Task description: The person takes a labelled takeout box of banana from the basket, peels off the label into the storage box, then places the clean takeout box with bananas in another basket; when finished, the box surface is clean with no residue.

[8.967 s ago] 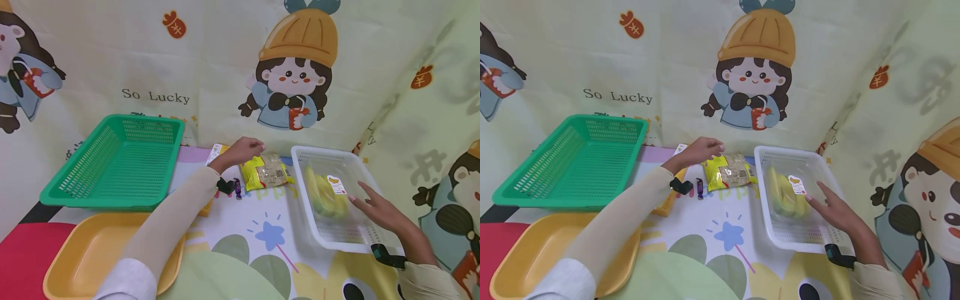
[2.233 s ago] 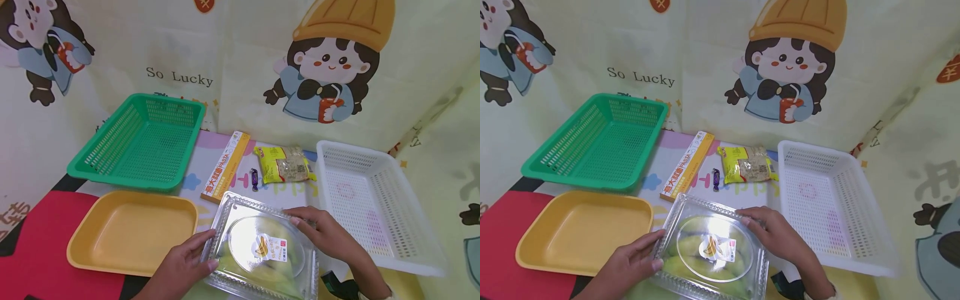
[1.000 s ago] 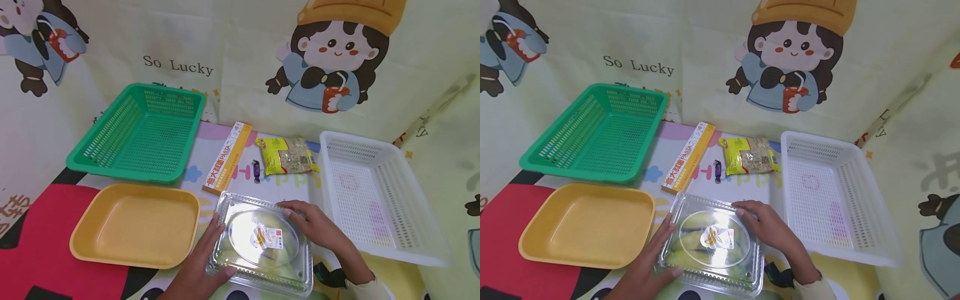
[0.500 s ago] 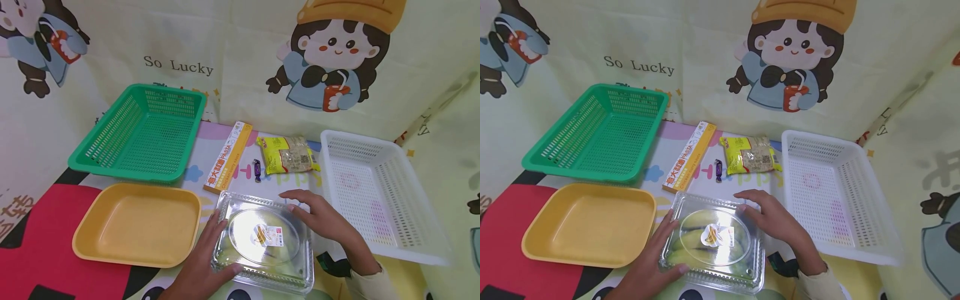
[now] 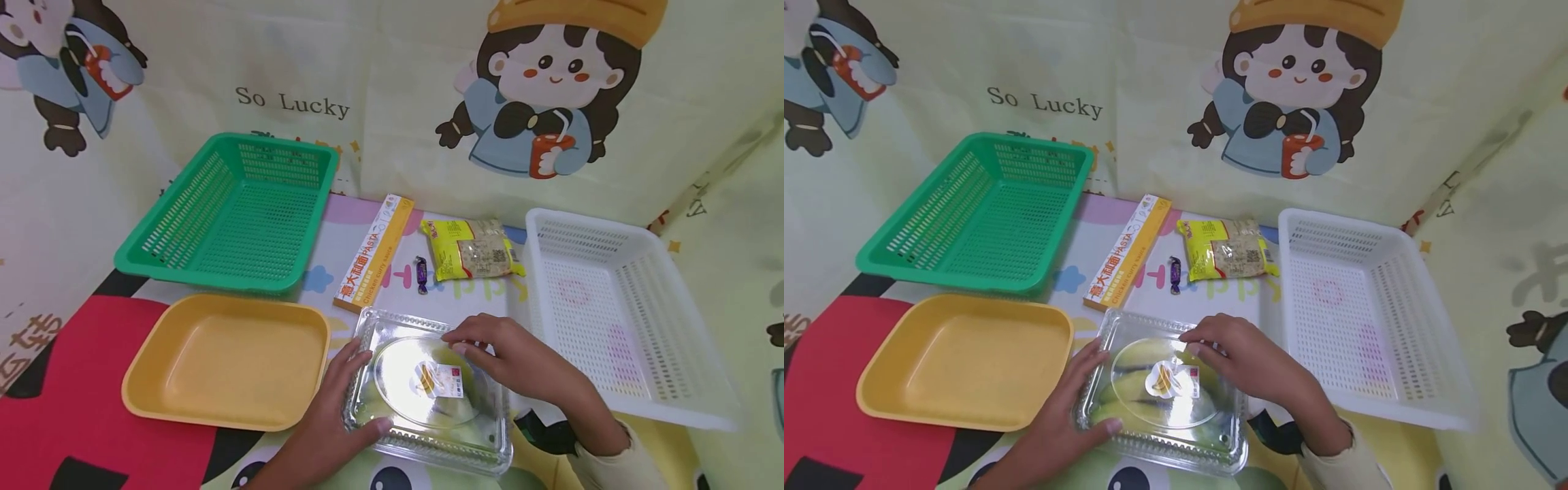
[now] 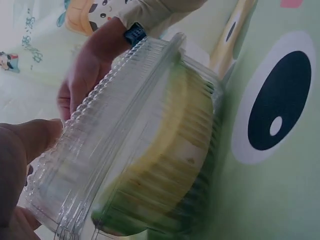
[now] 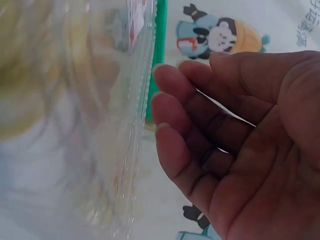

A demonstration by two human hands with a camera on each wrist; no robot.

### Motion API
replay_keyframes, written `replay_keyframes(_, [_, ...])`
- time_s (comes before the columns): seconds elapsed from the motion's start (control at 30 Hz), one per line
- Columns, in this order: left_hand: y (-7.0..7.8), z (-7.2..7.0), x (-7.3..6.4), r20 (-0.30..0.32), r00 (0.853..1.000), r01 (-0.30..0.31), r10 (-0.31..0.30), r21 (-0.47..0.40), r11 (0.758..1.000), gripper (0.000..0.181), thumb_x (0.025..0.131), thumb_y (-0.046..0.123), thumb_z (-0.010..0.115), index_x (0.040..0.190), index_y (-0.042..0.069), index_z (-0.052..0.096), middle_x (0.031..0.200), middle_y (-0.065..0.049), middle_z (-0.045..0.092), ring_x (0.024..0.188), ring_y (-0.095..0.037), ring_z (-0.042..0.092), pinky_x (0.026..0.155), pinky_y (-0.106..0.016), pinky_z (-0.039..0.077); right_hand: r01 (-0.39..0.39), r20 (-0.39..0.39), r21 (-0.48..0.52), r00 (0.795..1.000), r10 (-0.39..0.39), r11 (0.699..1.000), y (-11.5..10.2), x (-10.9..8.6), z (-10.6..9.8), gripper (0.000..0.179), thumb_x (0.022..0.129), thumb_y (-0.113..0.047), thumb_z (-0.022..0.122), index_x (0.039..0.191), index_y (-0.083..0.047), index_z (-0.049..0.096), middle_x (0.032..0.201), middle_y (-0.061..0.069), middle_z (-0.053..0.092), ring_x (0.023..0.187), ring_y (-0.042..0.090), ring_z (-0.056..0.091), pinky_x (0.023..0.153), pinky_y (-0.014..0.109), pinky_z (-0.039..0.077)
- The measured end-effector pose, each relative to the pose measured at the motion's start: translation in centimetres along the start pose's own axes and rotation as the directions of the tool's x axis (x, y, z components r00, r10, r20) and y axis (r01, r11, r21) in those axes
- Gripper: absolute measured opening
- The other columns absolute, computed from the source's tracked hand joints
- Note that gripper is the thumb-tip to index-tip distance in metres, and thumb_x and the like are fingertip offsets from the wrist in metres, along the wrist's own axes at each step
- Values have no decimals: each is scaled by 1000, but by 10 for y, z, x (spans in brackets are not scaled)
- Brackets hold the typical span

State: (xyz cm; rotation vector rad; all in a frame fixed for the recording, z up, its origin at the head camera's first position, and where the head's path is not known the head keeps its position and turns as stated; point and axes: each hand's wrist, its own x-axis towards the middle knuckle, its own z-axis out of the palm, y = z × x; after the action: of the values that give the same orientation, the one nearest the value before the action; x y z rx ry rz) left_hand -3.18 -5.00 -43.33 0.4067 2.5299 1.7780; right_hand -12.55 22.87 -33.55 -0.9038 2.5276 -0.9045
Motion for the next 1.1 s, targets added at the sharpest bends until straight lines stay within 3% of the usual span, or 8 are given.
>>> replay_keyframes(0.13, [-2, -1, 1, -46, 996, -80, 82, 48, 996, 71, 83, 33, 76, 144, 26, 41, 157, 0, 23, 141, -28, 26, 99, -64, 33, 0, 69, -24, 998, 2, 1000, -8, 7, 5, 24, 95, -9, 63, 118, -13, 71, 110, -9, 66, 99, 10, 59, 83, 32, 53])
replay_keyframes(0.23, [-4, -1, 1, -54, 993, -103, 107, 62, 993, 69, 85, 30, 75, 144, 26, 40, 158, -1, 22, 142, -28, 25, 99, -64, 33, 6, 98, -44, 995, -2, 999, -11, 11, 9, 25, 95, -9, 63, 119, -12, 70, 110, -9, 65, 100, 10, 59, 85, 34, 52])
replay_keyframes(0.57, [-7, 2, 2, -11, 1000, -17, 17, 1, 1000, 69, 87, 31, 72, 146, 27, 36, 161, 3, 15, 143, -29, 21, 101, -66, 29, 28, 160, -113, 987, -10, 993, -17, 19, 15, 22, 93, -9, 65, 115, -10, 72, 103, -9, 60, 89, 6, 55, 75, 25, 50])
replay_keyframes(0.83, [-5, 2, 3, 2, 1000, -26, 26, 0, 1000, 67, 89, 32, 70, 145, 25, 36, 161, 2, 14, 143, -32, 22, 100, -66, 29, 65, 174, -59, 983, -53, 996, -15, 23, 16, 19, 94, -9, 65, 110, -13, 74, 98, -10, 59, 83, 5, 55, 71, 25, 49])
replay_keyframes(1.1, [-5, 4, 3, -17, 999, -31, 31, -9, 999, 67, 87, 32, 72, 144, 26, 38, 160, 3, 17, 143, -29, 22, 101, -65, 30, 45, 163, 12, 986, -47, 999, -12, 25, 17, 16, 93, -6, 65, 104, -13, 74, 97, -9, 62, 85, 5, 56, 72, 26, 49])
